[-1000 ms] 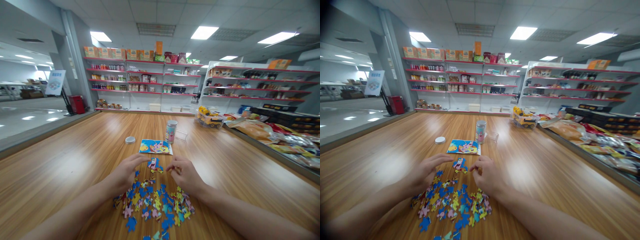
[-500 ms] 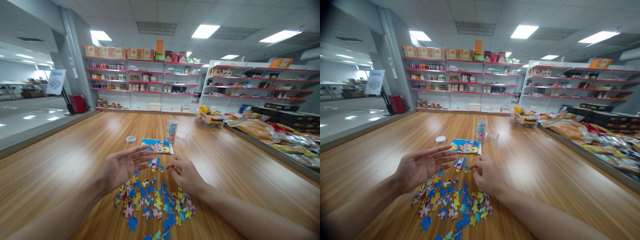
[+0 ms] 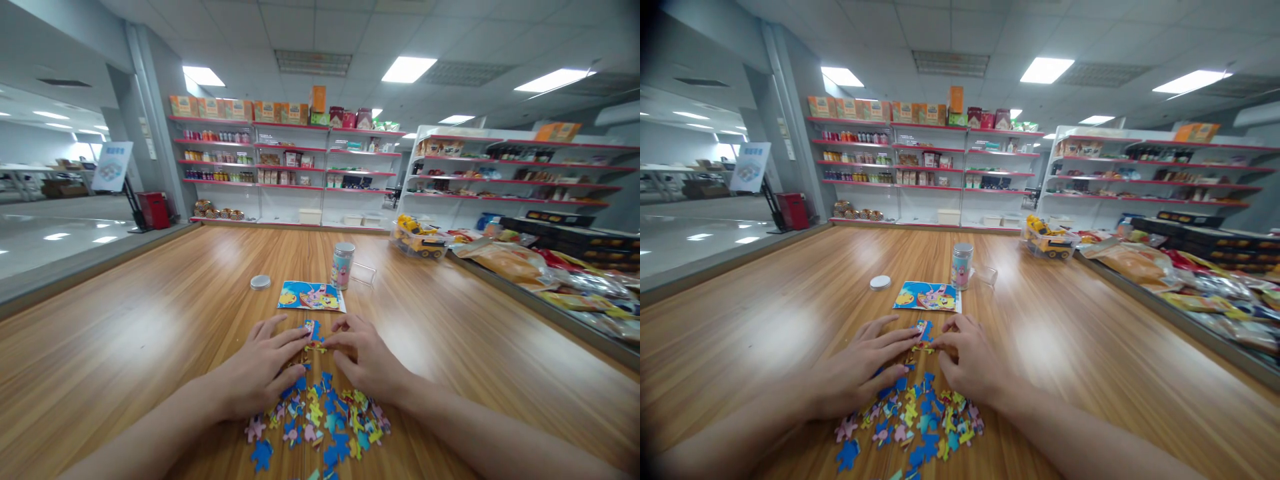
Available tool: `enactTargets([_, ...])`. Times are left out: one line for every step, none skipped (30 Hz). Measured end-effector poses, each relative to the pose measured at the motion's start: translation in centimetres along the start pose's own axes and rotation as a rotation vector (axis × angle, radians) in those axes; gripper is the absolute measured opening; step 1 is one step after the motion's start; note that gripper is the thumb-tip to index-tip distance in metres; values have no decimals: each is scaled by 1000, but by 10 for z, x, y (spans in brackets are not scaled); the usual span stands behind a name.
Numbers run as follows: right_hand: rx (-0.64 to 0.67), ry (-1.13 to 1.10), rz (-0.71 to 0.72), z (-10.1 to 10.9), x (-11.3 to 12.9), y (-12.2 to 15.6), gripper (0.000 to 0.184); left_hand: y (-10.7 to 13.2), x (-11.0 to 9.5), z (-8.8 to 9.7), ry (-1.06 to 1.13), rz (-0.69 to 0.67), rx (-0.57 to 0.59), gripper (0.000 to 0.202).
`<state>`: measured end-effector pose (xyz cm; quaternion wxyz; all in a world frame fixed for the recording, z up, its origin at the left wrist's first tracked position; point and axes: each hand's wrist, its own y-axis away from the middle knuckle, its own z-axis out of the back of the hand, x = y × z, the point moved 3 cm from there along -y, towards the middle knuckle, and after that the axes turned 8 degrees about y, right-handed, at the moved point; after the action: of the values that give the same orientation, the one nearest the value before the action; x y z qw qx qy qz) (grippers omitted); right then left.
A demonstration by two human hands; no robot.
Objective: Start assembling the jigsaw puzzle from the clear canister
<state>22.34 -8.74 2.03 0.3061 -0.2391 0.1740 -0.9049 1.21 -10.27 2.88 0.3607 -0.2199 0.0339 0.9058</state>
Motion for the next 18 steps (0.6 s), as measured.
enactTargets([1, 0, 0, 0, 0, 0, 34, 0, 0, 1, -4, 4, 1, 48])
enactTargets([2, -1, 0, 0, 0, 0, 34, 0, -1, 2, -6, 6, 3, 48])
enactTargets([0, -3, -1, 0, 0, 0, 34, -1, -1, 3, -7, 7, 8, 48])
enactTargets([-2, -5, -3, -1, -1, 0, 35, -1, -1, 4, -8, 7, 16, 48])
enactTargets([-3, -8, -4, -1, -1, 0, 36, -1, -1, 5, -10, 7, 23, 48])
enactTargets([-4, -9, -4, -1, -1, 0, 36, -1, -1, 5, -14, 7, 30, 48])
enactTargets([-5, -9, -3, -1, -1, 0, 37, -1, -1, 5, -17, 6, 34, 47])
enactTargets([-3, -7, 0, -1, -1, 0, 36, -1, -1, 5, -18, 4, 37, 48])
enactTargets([0, -7, 3, -1, -1, 0, 36, -1, -2, 5, -17, 2, 38, 48])
enactTargets([2, -6, 5, -1, -1, 0, 36, -1, -2, 4, -14, 1, 41, 49])
enactTargets([5, -6, 5, -1, -1, 0, 36, -1, -2, 4, -8, 1, 44, 50])
enactTargets([7, -7, 4, -1, -1, 0, 36, -1, -1, 4, -2, 2, 48, 50])
enactTargets([7, -10, 2, -1, -1, 0, 36, -1, -1, 4, 3, 5, 52, 50])
enactTargets([5, -12, 1, -1, -1, 0, 36, -1, -1, 4, 6, 9, 55, 50])
enactTargets([4, -13, 0, -1, -1, 0, 35, -1, 0, 4, 8, 14, 58, 50])
enactTargets([5, -14, 0, -1, -1, 0, 35, -1, 0, 4, 10, 18, 60, 50])
enactTargets([8, -13, 1, -1, -1, 0, 35, -2, 0, 4, 11, 20, 62, 50])
enactTargets([10, -11, 1, -1, -1, 0, 35, -2, 0, 4, 10, 22, 64, 50])
